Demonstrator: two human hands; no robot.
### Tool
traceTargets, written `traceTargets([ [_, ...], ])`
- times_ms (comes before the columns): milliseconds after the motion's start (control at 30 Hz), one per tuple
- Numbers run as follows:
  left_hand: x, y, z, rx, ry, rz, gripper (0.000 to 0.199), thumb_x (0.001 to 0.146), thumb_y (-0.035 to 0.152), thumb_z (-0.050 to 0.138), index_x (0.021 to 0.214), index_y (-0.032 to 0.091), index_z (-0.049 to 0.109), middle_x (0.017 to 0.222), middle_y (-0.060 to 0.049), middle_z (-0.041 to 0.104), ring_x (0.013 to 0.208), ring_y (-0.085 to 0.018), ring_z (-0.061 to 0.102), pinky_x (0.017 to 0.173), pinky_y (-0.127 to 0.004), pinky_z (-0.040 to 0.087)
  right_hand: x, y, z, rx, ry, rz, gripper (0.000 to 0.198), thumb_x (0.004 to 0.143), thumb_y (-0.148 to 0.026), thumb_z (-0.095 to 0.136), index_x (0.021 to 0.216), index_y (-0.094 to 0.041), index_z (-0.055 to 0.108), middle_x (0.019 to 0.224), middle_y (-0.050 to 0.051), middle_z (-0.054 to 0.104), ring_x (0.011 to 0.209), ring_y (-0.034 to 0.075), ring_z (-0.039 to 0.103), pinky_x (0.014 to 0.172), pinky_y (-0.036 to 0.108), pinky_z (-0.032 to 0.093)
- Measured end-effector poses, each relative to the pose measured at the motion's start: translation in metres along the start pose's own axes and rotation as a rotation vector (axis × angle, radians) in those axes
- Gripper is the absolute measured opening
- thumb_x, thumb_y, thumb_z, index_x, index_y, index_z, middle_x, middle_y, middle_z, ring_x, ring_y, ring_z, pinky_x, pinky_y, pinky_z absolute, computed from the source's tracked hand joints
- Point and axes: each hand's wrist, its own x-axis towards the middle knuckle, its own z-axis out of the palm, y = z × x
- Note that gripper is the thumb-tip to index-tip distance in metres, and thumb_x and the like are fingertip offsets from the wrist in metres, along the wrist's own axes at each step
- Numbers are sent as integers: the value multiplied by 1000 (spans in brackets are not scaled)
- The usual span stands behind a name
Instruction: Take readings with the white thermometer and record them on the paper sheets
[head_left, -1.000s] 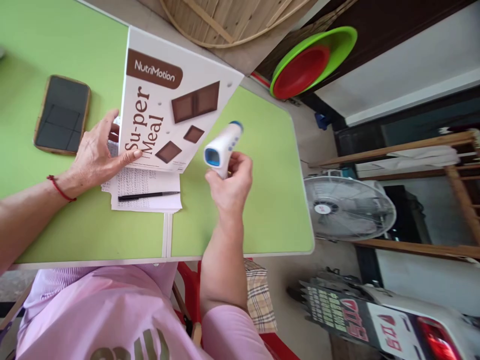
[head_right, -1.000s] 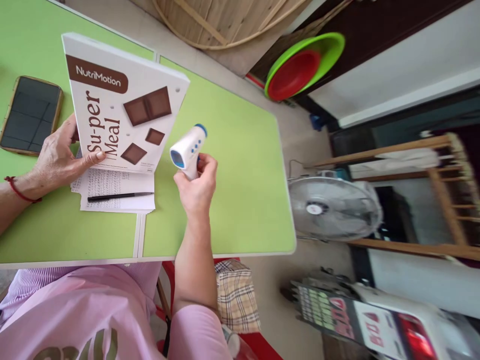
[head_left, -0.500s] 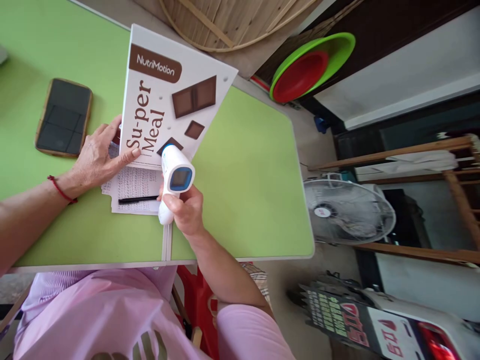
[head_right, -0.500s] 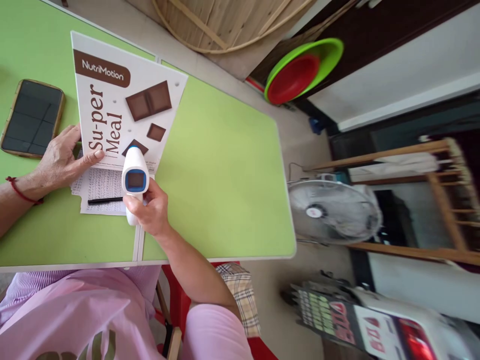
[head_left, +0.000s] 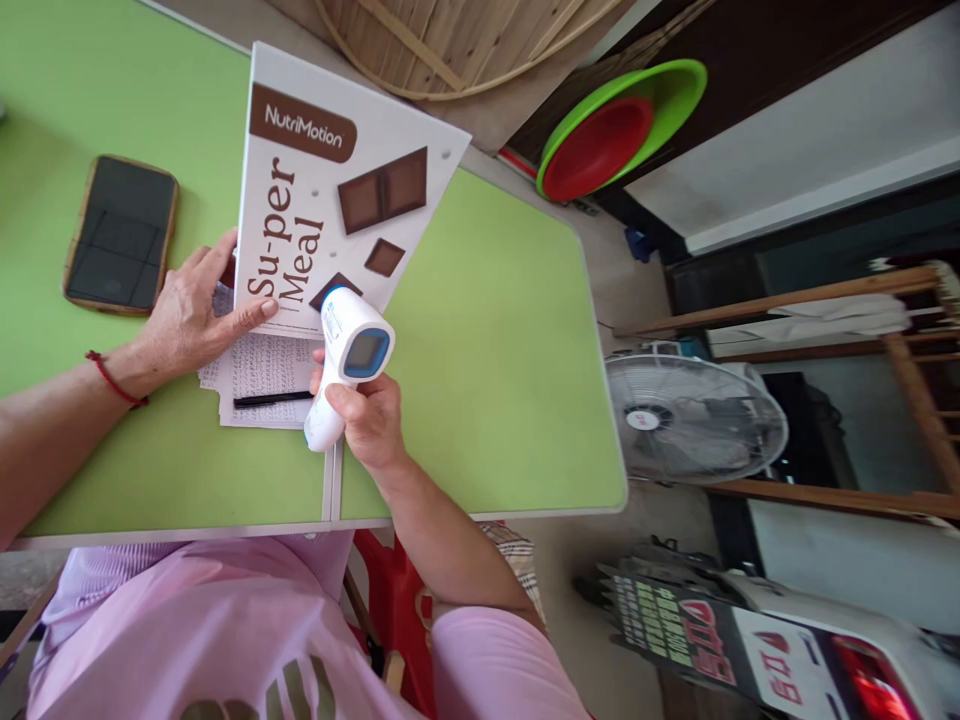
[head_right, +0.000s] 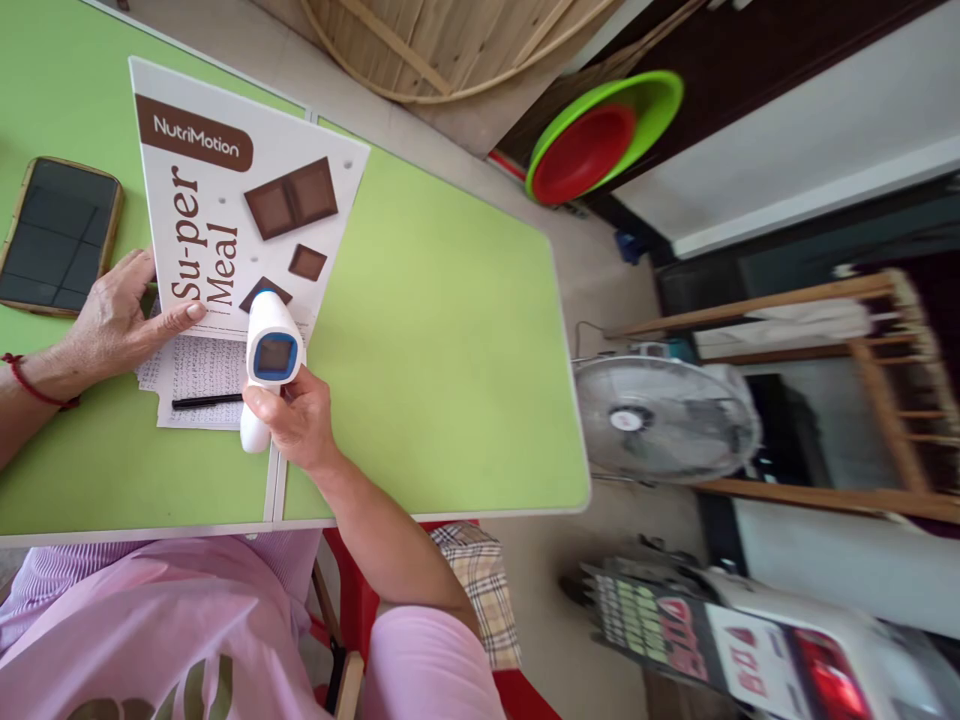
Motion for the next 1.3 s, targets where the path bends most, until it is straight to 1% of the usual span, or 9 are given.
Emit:
traceTargets([
  [167,0,2,-1,21,1,-2,99,95,96,34,160,23,51,120,-15,72,117,-42,69,98,-60,57,0,2,-3,-11,-41,19,32,70,-54,79,72,-23,68,68,0,68,63,17,62,60,34,54],
  [300,-1,2,-1,13,-8,-14,100,94,97,37,161,23,51,123,-16,71,117,-43,68,99,-61,57,0,2,-3,20,-68,5,35,73,-56,79,81,-23,73,73,2,72,69,19,68,61,35,55],
  [500,-1,-1,0,27,10,13,94,97,94,38,161,26,49,123,-14,71,118,-39,70,100,-58,59,0,4,-2,4,-57,7,33,71,-53,81,75,-23,68,72,1,70,66,17,63,66,36,58],
  [667,-1,-5,3,-1,29,20,102,94,99,38,158,21,53,124,-17,70,116,-41,69,101,-60,57,1,1,-2,22,-91,4,29,71,-49,81,75,-24,68,74,1,71,68,18,66,68,38,59],
  [867,0,-11,5,-74,43,31,105,89,102,48,158,23,54,127,-17,70,115,-44,69,100,-63,57,1,-2,-2,73,-34,33,32,67,-52,84,74,-24,71,75,1,73,68,18,66,65,36,57],
  [1033,-1,-13,7,-78,55,22,104,88,102,49,159,26,53,126,-15,71,118,-44,69,103,-62,57,1,1,-5,49,-11,-26,29,70,-50,81,75,-24,70,73,1,71,64,17,63,60,34,55],
  [1100,-1,-13,6,-77,50,25,104,88,103,49,159,26,52,129,-15,70,122,-45,68,105,-64,55,4,1,-12,-8,63,-105,25,74,-49,75,78,-24,69,74,2,71,64,18,63,60,35,55],
  [1167,-1,-12,6,-75,33,24,106,88,103,48,160,25,51,135,-17,68,126,-46,66,107,-66,54,9,-2,-27,-102,211,-231,24,79,-48,66,83,-25,69,76,2,69,66,19,64,62,36,56],
  [1300,-2,-7,2,-68,-4,-1,109,89,102,47,160,20,48,145,-19,64,134,-47,62,112,-68,50,23,-5,-77,-457,513,-449,28,84,-47,62,98,-24,70,87,5,70,81,23,66,77,43,59],
])
